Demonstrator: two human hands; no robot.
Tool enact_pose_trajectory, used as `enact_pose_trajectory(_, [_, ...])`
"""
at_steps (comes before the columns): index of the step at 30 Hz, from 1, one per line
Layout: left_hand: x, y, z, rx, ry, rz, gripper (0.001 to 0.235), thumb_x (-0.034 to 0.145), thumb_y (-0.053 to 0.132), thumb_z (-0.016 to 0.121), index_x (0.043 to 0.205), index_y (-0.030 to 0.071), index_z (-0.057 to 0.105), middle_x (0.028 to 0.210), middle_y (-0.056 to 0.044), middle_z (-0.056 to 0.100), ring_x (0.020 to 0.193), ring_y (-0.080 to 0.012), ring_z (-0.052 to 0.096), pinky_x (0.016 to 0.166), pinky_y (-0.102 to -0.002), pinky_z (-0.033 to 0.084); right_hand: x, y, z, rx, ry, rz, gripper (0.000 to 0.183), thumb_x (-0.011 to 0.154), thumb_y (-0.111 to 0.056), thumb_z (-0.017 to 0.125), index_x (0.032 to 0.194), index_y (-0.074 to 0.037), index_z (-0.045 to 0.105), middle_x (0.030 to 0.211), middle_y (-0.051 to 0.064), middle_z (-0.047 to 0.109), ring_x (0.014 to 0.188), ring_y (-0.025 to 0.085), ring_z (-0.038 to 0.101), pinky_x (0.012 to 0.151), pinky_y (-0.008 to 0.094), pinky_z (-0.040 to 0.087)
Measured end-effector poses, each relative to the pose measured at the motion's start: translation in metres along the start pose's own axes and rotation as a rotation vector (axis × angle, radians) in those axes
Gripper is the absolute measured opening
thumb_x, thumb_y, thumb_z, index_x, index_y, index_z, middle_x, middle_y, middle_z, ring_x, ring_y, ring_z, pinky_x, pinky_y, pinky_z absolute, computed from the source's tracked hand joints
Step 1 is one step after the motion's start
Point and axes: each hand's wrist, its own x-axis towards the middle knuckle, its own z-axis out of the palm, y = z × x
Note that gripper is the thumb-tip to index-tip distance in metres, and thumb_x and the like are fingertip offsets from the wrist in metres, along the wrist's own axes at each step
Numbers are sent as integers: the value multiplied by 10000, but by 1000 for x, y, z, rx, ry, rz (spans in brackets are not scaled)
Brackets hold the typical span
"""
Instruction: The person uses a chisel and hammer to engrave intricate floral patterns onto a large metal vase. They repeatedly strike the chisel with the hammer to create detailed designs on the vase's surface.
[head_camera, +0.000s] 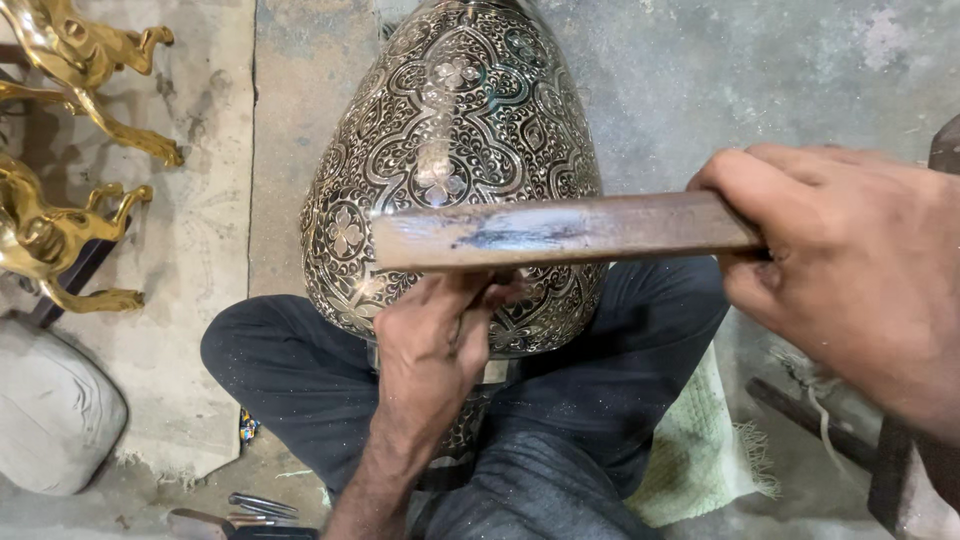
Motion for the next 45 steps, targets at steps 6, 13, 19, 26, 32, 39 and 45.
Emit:
enact_pose_trajectory(6, [0, -2, -2, -1, -2, 93, 293, 961, -129, 598, 1178, 43, 696, 1036, -83, 791, 940, -155, 799, 741, -245, 693, -13, 18, 17, 36, 26, -20, 186, 796, -99, 787, 966, -136, 720, 786, -1, 729, 627, 142, 676, 590, 338, 539])
enact_pose_trajectory(13, [5, -11, 4, -184, -7, 80, 242, 983, -72, 657, 1213, -2, 686, 1064, -141, 781, 935, -187, 808, 727, -243, 711, -21, 27, 46, -165, -94, 109, 141, 894, -202, 786, 988, -148, 697, 703, 4, 685, 569, 164, 649, 524, 356, 506])
enact_pose_trajectory(19, [2, -3, 8, -103, -1, 60, 323, 997, -31, 673, 1317, 6, 645, 1153, -165, 764, 1005, -212, 798, 764, -269, 716, -23, 41, 79, -50, -217, 217, 184, 903, -134, 735, 1076, -142, 670, 693, 10, 677, 500, 159, 633, 492, 355, 508])
enact_pose_trajectory(26, [0, 1, 4, -12, -16, 71, 245, 977, 6, 714, 1213, 56, 669, 1086, -117, 788, 943, -175, 803, 722, -274, 698, -32, 17, 29, 134, -25, 126, 205, 828, -102, 763, 1017, -113, 683, 720, 12, 681, 576, 150, 644, 517, 340, 506])
enact_pose_trajectory(32, [2, 0, 3, -89, -71, 4, 236, 962, -9, 723, 1181, 76, 703, 1007, -96, 810, 756, -125, 772, 540, -243, 618, -43, 15, 31, 29, 6, 170, 151, 877, -148, 769, 1008, -123, 699, 703, 2, 673, 554, 155, 636, 519, 340, 485])
enact_pose_trajectory(39, [1, 3, -3, 32, -142, 137, 454, 958, -55, 708, 1384, 96, 658, 851, -69, 738, 777, -109, 720, 700, -214, 687, -55, 31, 79, -99, -113, 201, 231, 814, -155, 789, 1020, -151, 684, 731, 6, 705, 565, 178, 643, 499, 381, 504])
enact_pose_trajectory(45, [5, 4, 1, 95, -103, 112, 422, 932, 10, 757, 1327, 120, 659, 963, -48, 800, 794, -127, 756, 596, -248, 640, -62, 36, 89, 311, 35, 246, 195, 940, -12, 667, 1116, -94, 654, 755, 65, 686, 543, 144, 645, 459, 295, 535])
